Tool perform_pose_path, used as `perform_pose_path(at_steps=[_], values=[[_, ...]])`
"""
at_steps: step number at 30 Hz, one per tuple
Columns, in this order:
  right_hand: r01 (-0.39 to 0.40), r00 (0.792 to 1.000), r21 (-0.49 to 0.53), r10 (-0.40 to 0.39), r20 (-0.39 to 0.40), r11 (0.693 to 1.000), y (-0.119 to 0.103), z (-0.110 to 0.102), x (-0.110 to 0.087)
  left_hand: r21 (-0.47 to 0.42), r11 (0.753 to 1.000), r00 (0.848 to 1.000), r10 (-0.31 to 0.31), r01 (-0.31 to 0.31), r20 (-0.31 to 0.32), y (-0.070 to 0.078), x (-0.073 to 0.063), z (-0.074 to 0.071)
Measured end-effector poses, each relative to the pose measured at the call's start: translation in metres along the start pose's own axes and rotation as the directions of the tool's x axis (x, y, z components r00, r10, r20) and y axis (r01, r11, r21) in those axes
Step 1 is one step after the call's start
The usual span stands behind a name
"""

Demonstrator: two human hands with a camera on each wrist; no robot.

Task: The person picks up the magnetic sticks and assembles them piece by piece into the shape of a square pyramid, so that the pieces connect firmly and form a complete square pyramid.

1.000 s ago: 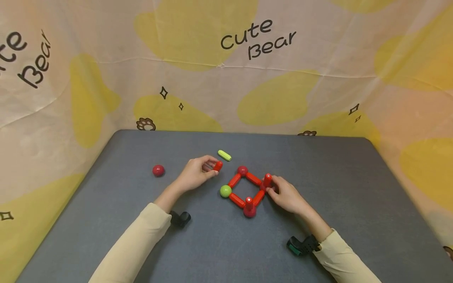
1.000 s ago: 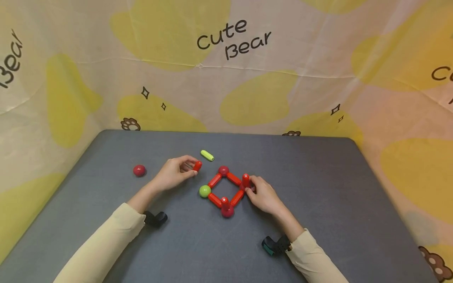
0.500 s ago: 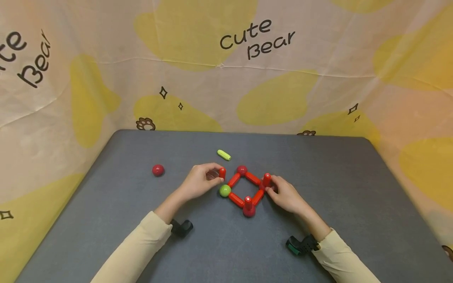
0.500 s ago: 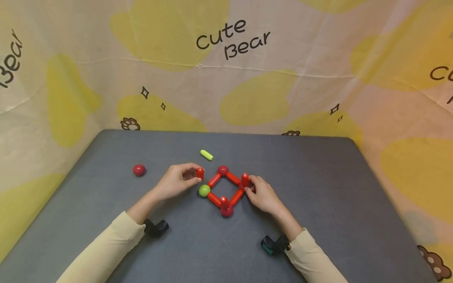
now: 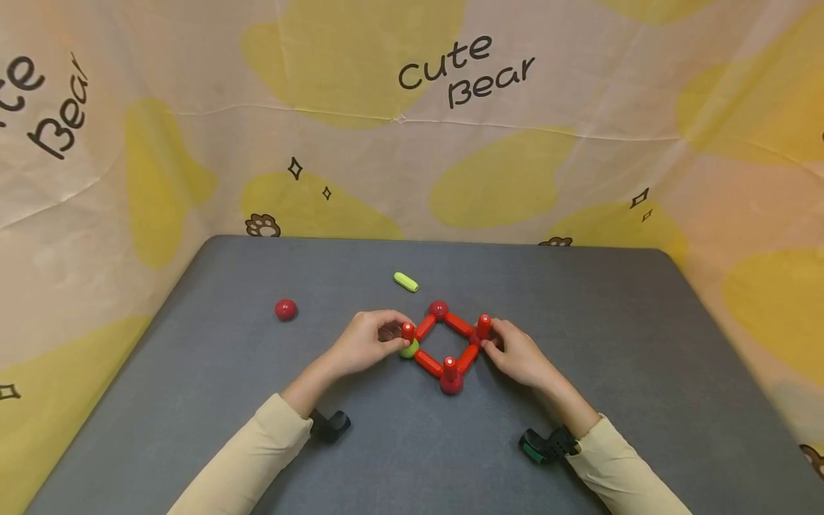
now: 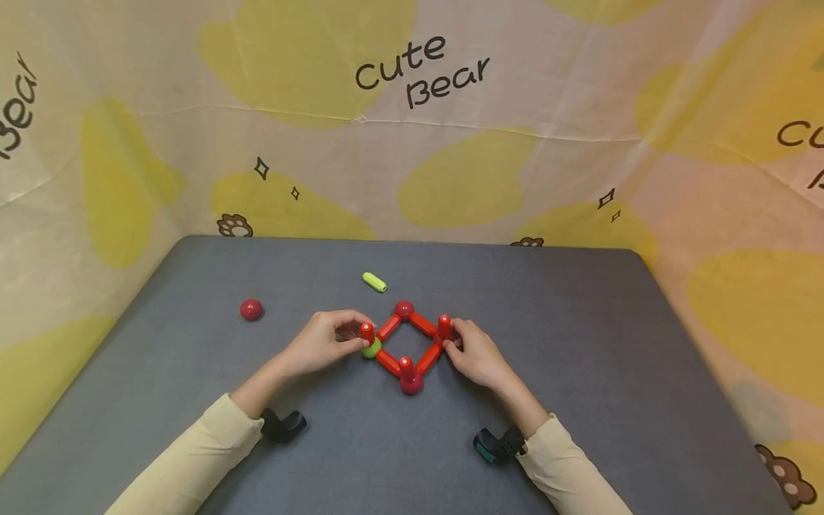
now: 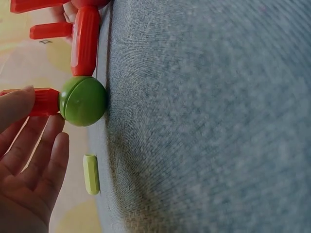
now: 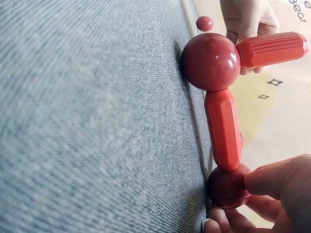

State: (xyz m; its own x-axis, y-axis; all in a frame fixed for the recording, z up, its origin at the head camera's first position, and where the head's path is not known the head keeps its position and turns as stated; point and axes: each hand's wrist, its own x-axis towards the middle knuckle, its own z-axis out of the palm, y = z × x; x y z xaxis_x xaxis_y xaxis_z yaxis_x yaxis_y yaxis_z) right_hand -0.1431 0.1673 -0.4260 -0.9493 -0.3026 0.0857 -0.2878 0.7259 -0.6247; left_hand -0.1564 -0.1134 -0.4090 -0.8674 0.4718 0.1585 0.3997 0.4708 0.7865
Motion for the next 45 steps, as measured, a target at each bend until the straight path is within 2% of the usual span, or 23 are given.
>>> perform_pose_path(at_steps=[8,16,21,26,32,40,45], values=[[-0.003,1.000,-0.002,0.003,0.003,1.000,0.001,0.001,0.000,0.008,1.000,1.000,0.004,-0.004,0.011,-0.005,0.000,0.003],[-0.006,1.000,-0.008,0.006,0.002,1.000,0.000,0.003,0.003,0.154,0.986,0.997,0.063,-0.071,0.055,-0.012,-0.002,0.005],[0.016,1.000,-0.009,-0.016,0.011,1.000,0.000,0.004,0.010,0.162,0.984,0.995,0.065,-0.077,0.078,-0.009,-0.008,0.005],[0.021,0.999,0.006,-0.021,0.031,1.000,0.000,0.003,0.019,0.176,0.983,0.994,0.037,-0.055,0.104,-0.003,-0.012,0.006],[-0.008,0.999,0.012,0.007,0.048,1.000,-0.001,0.003,0.032,0.210,0.975,0.990,0.040,-0.067,0.132,0.004,-0.016,0.010],[-0.079,0.994,0.044,0.075,0.085,0.996,-0.005,0.005,0.045,0.193,0.980,0.986,0.013,-0.045,0.166,0.008,-0.020,0.014],[-0.082,0.993,0.049,0.078,0.089,0.995,-0.008,0.004,0.048,0.215,0.974,0.984,0.030,-0.068,0.174,0.008,-0.020,0.016]])
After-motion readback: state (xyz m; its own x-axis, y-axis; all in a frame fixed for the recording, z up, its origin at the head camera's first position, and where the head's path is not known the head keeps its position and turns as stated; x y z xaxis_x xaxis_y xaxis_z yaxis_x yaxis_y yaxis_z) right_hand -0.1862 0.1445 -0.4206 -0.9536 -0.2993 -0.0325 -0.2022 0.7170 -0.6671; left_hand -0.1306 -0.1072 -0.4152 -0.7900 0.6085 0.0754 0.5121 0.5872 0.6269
